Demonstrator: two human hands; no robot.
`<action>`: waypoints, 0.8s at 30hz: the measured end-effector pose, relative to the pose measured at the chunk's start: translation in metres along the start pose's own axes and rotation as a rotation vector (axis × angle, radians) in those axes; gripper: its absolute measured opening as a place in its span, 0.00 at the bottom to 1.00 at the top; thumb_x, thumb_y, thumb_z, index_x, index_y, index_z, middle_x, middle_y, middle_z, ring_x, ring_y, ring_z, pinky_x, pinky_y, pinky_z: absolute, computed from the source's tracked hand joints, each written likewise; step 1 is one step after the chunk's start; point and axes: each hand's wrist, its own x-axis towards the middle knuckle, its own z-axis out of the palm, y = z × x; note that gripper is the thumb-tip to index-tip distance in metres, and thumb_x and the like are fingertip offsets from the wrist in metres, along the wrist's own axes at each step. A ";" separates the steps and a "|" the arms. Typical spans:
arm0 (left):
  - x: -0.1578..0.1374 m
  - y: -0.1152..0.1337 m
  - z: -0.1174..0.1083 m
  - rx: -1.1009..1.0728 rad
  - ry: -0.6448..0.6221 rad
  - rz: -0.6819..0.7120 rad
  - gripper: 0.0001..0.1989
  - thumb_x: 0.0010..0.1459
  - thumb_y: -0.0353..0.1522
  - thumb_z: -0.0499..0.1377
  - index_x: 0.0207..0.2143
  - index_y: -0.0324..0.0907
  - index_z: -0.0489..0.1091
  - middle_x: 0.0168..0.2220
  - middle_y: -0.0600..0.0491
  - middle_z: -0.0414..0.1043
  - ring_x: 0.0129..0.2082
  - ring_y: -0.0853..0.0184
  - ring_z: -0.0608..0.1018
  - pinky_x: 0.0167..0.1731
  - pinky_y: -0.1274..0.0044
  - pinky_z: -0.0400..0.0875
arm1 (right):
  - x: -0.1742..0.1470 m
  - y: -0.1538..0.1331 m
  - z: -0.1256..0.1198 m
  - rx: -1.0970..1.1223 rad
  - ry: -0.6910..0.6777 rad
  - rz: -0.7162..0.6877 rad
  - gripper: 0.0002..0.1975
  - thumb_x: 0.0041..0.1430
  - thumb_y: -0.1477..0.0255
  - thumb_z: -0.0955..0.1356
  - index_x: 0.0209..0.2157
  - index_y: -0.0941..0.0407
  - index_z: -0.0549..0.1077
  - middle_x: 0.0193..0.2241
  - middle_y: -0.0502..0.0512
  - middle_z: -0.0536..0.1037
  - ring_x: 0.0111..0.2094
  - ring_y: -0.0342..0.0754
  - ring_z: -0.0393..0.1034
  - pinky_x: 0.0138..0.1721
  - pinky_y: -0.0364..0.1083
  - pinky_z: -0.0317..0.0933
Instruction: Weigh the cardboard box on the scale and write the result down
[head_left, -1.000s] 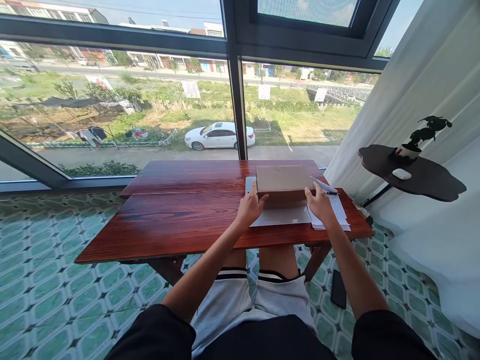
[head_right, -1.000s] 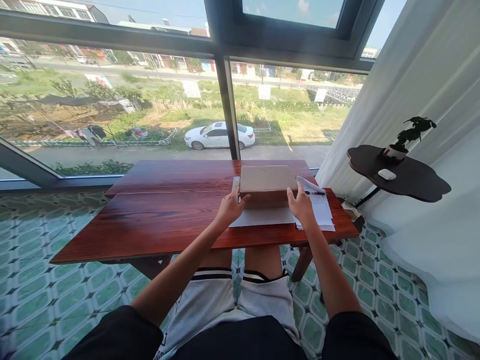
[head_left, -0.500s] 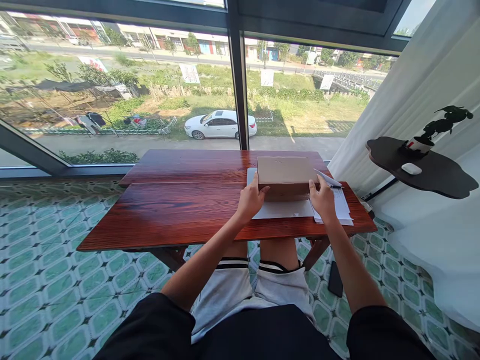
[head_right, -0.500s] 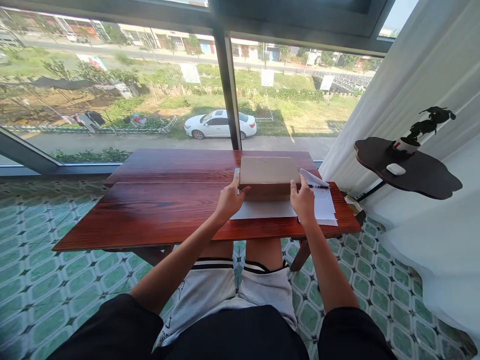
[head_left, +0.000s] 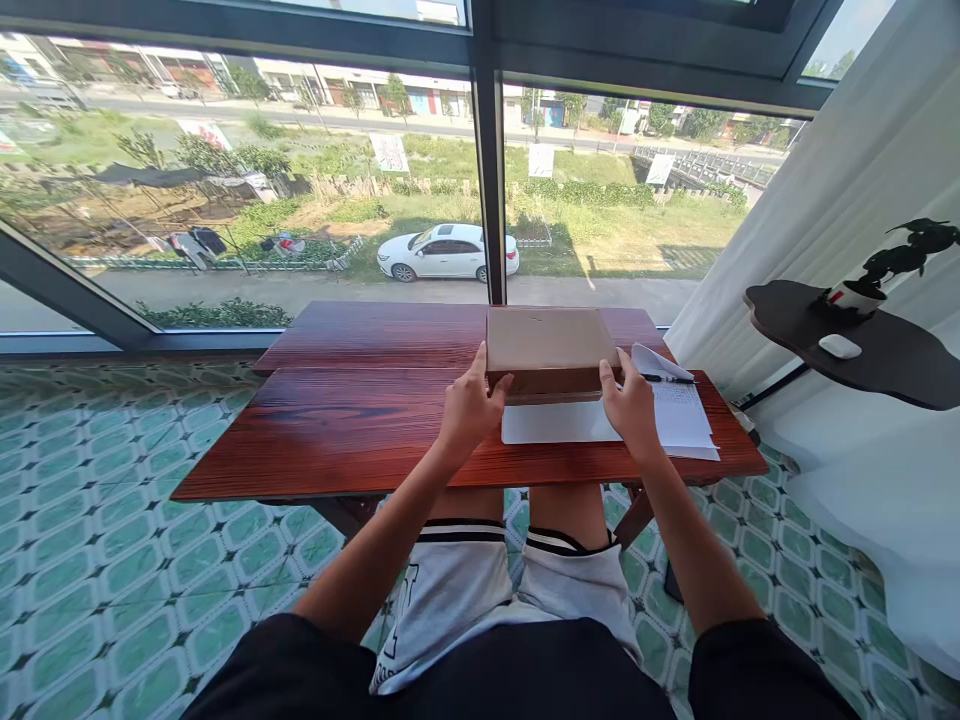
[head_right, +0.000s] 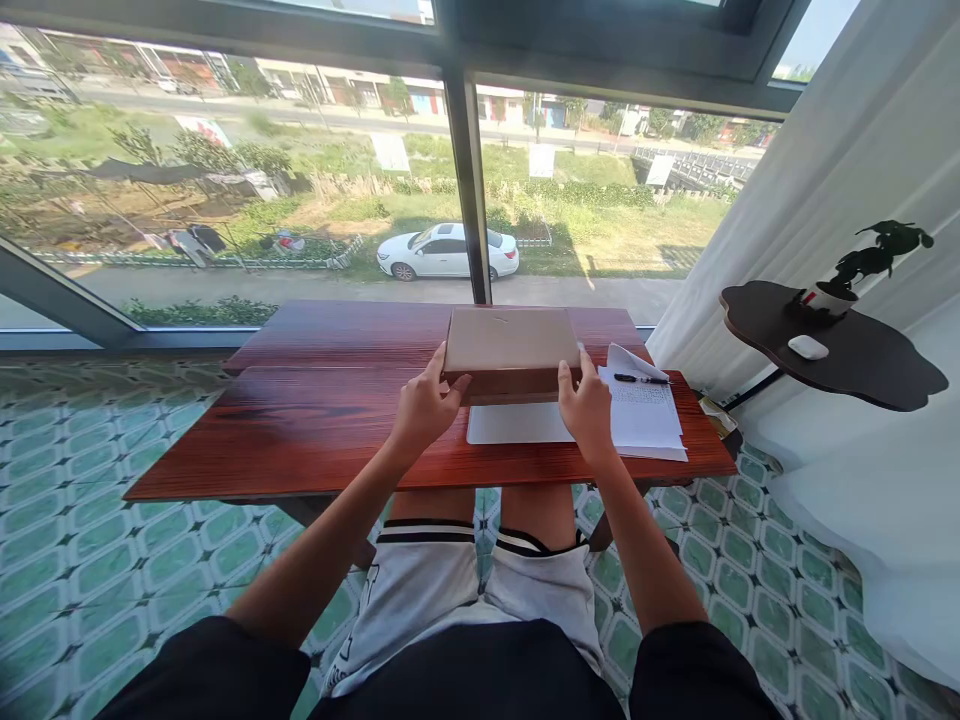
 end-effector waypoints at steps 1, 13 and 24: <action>-0.002 -0.004 -0.005 0.007 0.008 -0.008 0.38 0.64 0.44 0.53 0.72 0.38 0.50 0.51 0.41 0.78 0.46 0.53 0.81 0.48 0.67 0.71 | -0.003 -0.005 0.003 0.003 -0.012 -0.006 0.37 0.65 0.54 0.59 0.66 0.65 0.67 0.57 0.67 0.74 0.57 0.65 0.71 0.59 0.59 0.62; -0.022 -0.060 -0.057 0.136 0.300 -0.189 0.32 0.67 0.46 0.45 0.68 0.40 0.61 0.52 0.39 0.78 0.48 0.49 0.81 0.51 0.63 0.71 | -0.039 -0.067 0.048 0.096 -0.205 -0.101 0.34 0.67 0.55 0.59 0.67 0.62 0.65 0.53 0.66 0.77 0.51 0.62 0.75 0.52 0.54 0.67; -0.039 -0.104 -0.090 0.139 0.410 -0.336 0.30 0.67 0.43 0.44 0.65 0.42 0.66 0.57 0.40 0.75 0.56 0.48 0.77 0.59 0.58 0.67 | -0.071 -0.095 0.090 0.162 -0.435 -0.139 0.37 0.69 0.56 0.59 0.71 0.63 0.56 0.62 0.66 0.69 0.58 0.61 0.71 0.58 0.55 0.64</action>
